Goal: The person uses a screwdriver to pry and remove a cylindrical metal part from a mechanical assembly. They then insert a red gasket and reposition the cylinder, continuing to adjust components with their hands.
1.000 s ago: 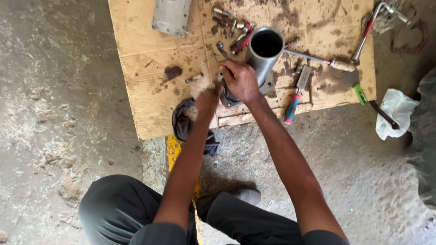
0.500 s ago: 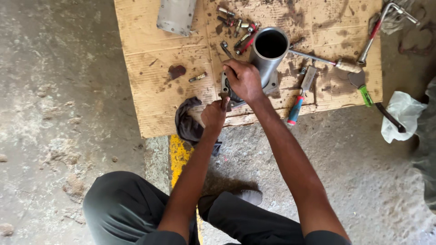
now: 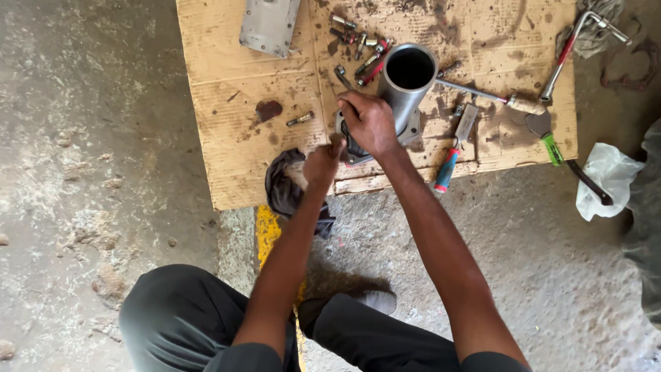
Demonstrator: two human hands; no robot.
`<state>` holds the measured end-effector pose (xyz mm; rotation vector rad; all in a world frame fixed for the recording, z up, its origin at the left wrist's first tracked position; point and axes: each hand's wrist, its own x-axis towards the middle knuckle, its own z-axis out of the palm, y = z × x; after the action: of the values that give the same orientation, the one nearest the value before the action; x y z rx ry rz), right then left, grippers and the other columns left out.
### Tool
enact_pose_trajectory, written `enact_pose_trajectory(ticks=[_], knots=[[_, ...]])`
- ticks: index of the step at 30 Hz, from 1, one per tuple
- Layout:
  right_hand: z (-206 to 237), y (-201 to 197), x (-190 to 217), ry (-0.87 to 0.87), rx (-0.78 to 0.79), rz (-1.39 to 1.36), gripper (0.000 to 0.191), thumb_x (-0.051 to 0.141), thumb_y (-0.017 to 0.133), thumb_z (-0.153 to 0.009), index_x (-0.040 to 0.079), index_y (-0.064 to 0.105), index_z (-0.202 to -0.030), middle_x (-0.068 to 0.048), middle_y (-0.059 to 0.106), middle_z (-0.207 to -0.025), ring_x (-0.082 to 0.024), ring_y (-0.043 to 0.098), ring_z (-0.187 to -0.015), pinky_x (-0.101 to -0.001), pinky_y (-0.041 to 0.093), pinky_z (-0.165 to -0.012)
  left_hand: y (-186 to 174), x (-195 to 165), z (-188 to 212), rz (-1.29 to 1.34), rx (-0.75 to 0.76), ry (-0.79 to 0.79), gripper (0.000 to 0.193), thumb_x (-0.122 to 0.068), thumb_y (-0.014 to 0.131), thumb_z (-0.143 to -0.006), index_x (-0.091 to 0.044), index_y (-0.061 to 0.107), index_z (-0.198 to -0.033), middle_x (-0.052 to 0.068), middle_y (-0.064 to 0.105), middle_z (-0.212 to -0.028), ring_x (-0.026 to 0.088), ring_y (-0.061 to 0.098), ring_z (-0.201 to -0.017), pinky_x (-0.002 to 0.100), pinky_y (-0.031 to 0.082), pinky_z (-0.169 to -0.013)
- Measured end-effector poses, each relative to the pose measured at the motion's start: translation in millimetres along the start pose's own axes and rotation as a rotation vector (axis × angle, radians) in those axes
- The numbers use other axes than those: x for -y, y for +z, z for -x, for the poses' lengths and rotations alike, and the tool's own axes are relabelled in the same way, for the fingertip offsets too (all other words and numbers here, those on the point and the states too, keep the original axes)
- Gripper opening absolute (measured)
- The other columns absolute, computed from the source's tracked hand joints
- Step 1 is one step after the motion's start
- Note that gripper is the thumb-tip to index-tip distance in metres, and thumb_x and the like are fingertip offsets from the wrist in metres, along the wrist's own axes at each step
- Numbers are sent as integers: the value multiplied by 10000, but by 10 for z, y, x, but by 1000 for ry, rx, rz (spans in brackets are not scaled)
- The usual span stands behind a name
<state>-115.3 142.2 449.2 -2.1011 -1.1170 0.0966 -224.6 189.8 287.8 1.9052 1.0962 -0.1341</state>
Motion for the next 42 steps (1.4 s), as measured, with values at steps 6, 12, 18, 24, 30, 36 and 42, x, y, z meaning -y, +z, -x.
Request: enact_pose_trajectory(ticks=[6,12,18,24,30,36,42], knots=[[14,48,-55,21,23,-9,105,92,661,-999,35,737,-1045,-170,756,-936,-314,753,-804,-413,594,-716,-45,-32,-161,0,-22,68,629,-716,534,-916,-127,659,-1099,192,752,-920,423,726,-903,557,561,-748],[17,46,-68,-1,-3,-11,101,84,667,-987,31,738,-1036,-166,758,-921,-303,757,-790,-406,596,-704,-8,-141,-119,45,-111,48,560,-664,596,-918,-136,595,-1105,161,753,-926,415,720,-877,565,547,-721],[-6,21,-23,-36,-12,-13,87,81,678,-984,26,731,-1025,-173,756,-923,-321,755,-807,-410,592,-710,92,-219,-107,294,-282,128,423,-506,594,-987,-113,582,-1142,178,738,-984,421,708,-911,543,534,-748],[5,43,-75,-18,-6,-17,94,82,678,-979,29,734,-1034,-171,760,-936,-316,759,-818,-407,599,-723,224,-101,-32,529,-213,204,369,-358,632,-988,-64,595,-1207,205,721,-1039,387,692,-938,499,531,-786],[-7,67,-109,-2,0,8,101,85,670,-983,33,736,-1039,-165,764,-940,-306,762,-817,-404,604,-731,147,-162,-216,691,-24,97,373,-313,711,-967,-26,594,-1174,173,726,-976,262,699,-766,423,559,-640],[-25,89,-80,10,-4,19,103,91,673,-981,34,744,-1031,-163,763,-911,-303,762,-777,-405,597,-698,119,-167,-103,759,-72,254,416,-268,705,-956,-35,553,-1266,160,706,-992,246,676,-786,434,545,-634],[-6,92,-64,25,-11,27,109,101,670,-982,33,743,-1026,-162,764,-913,-297,759,-762,-401,598,-694,81,-226,-102,454,-139,137,439,-339,692,-1028,-30,558,-1309,211,739,-1059,331,694,-884,457,533,-736]])
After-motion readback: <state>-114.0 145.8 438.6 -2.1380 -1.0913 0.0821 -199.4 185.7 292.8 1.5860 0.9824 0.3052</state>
